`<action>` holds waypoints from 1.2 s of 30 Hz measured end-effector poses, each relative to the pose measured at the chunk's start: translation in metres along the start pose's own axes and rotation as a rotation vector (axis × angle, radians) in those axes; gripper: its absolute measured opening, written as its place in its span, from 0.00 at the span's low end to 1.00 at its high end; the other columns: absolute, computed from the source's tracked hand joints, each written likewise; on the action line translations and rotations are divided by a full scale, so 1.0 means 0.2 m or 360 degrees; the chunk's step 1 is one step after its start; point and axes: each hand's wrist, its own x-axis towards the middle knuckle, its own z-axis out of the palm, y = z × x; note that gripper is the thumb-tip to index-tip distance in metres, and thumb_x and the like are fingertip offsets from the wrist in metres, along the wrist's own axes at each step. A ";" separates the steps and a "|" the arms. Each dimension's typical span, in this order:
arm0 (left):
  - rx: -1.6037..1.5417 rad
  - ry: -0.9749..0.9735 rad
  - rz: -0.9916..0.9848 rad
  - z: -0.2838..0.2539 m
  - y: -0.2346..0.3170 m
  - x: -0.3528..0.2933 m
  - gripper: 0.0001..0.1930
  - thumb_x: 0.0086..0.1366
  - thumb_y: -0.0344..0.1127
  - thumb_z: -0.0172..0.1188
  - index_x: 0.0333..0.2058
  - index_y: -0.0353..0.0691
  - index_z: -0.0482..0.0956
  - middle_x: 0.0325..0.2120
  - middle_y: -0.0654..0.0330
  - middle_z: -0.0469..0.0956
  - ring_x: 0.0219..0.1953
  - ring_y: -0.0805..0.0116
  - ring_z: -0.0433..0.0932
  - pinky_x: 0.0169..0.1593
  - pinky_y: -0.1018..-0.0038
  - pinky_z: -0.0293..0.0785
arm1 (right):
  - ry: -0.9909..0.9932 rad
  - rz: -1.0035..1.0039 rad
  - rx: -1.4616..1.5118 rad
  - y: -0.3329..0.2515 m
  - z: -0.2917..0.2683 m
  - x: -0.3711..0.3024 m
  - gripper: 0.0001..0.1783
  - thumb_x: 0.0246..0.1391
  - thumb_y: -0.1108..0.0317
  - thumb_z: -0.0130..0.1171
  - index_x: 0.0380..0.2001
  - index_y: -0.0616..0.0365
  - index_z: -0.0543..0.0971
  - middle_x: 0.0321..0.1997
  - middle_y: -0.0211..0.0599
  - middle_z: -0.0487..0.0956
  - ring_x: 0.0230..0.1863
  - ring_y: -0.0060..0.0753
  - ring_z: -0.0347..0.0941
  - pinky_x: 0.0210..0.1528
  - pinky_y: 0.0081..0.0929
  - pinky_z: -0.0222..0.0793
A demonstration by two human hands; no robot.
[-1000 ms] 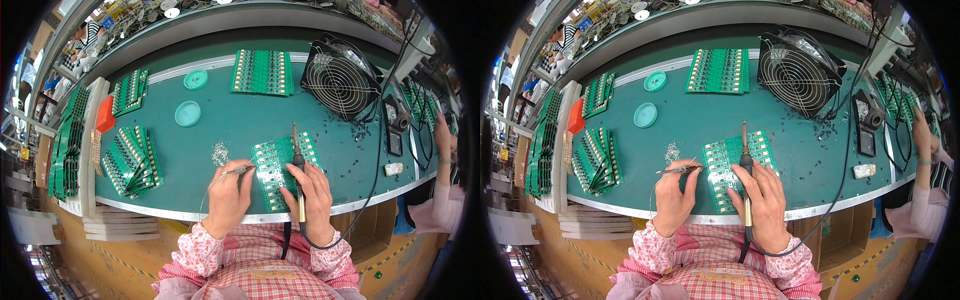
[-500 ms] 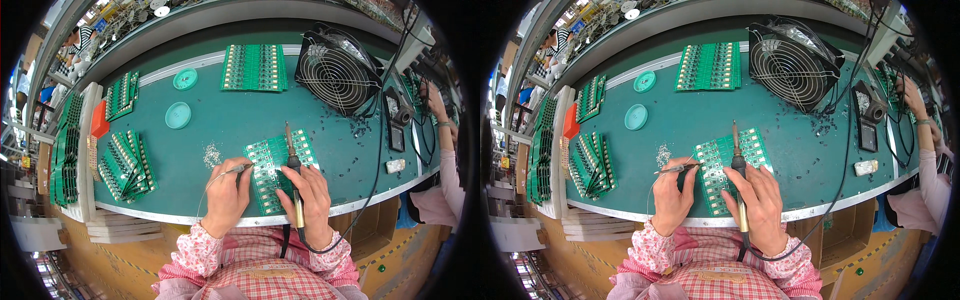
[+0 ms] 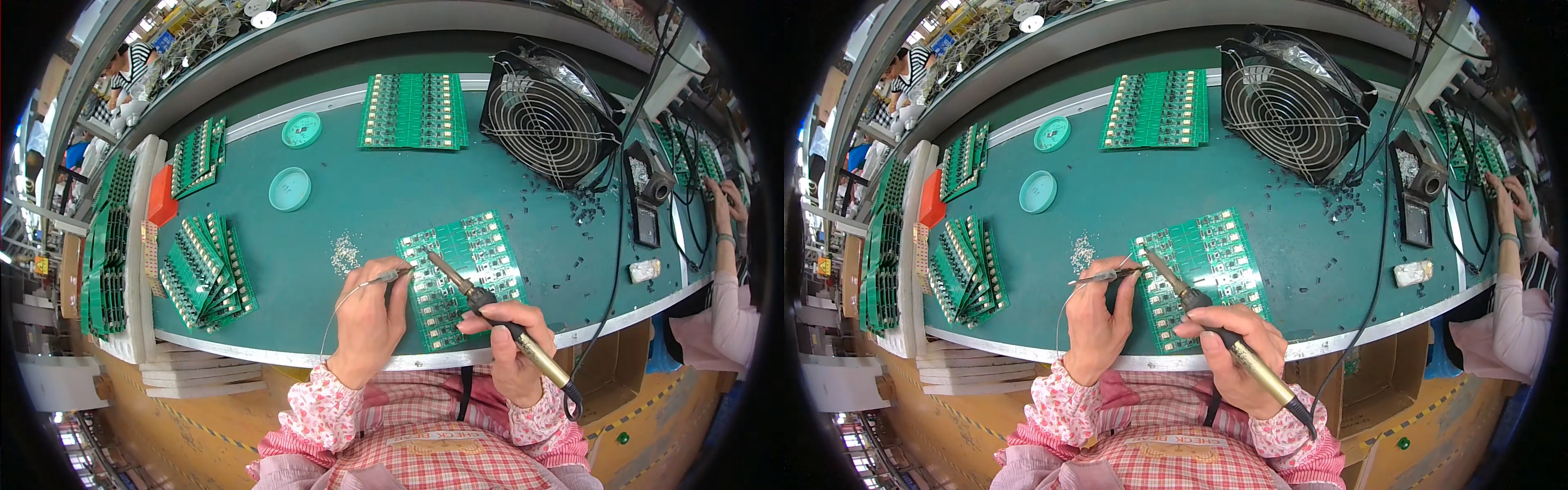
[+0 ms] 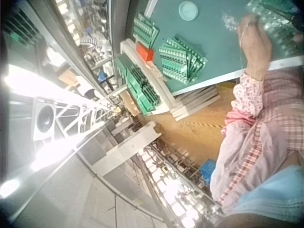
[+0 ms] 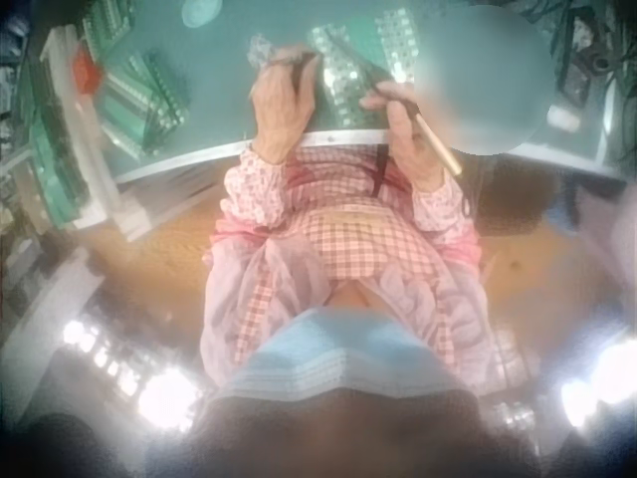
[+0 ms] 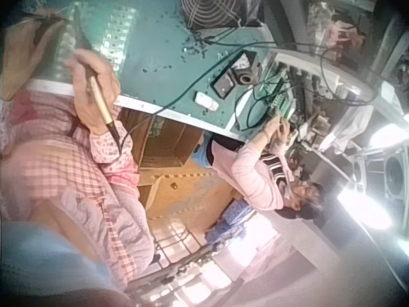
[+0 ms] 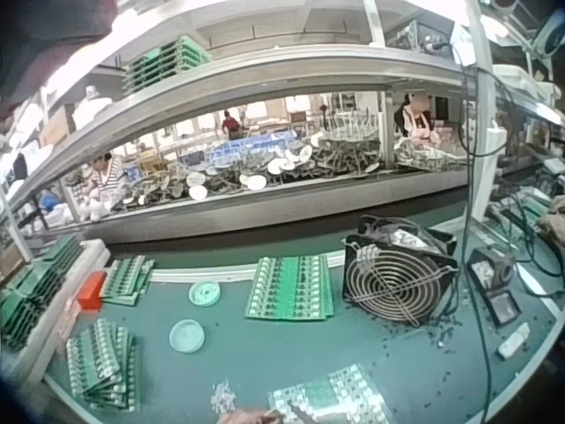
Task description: The person solders electronic components onto circuit boards using a soldering iron and solder wire.
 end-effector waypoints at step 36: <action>-0.0009 0.0012 -0.0027 0.00 0.00 0.00 0.07 0.61 0.23 0.62 0.38 0.35 0.78 0.37 0.55 0.81 0.38 0.54 0.79 0.42 0.65 0.74 | -0.0131 0.0330 -0.0099 -0.01 0.00 0.04 0.08 0.63 0.71 0.56 0.41 0.62 0.79 0.29 0.37 0.86 0.32 0.25 0.84 0.35 0.21 0.77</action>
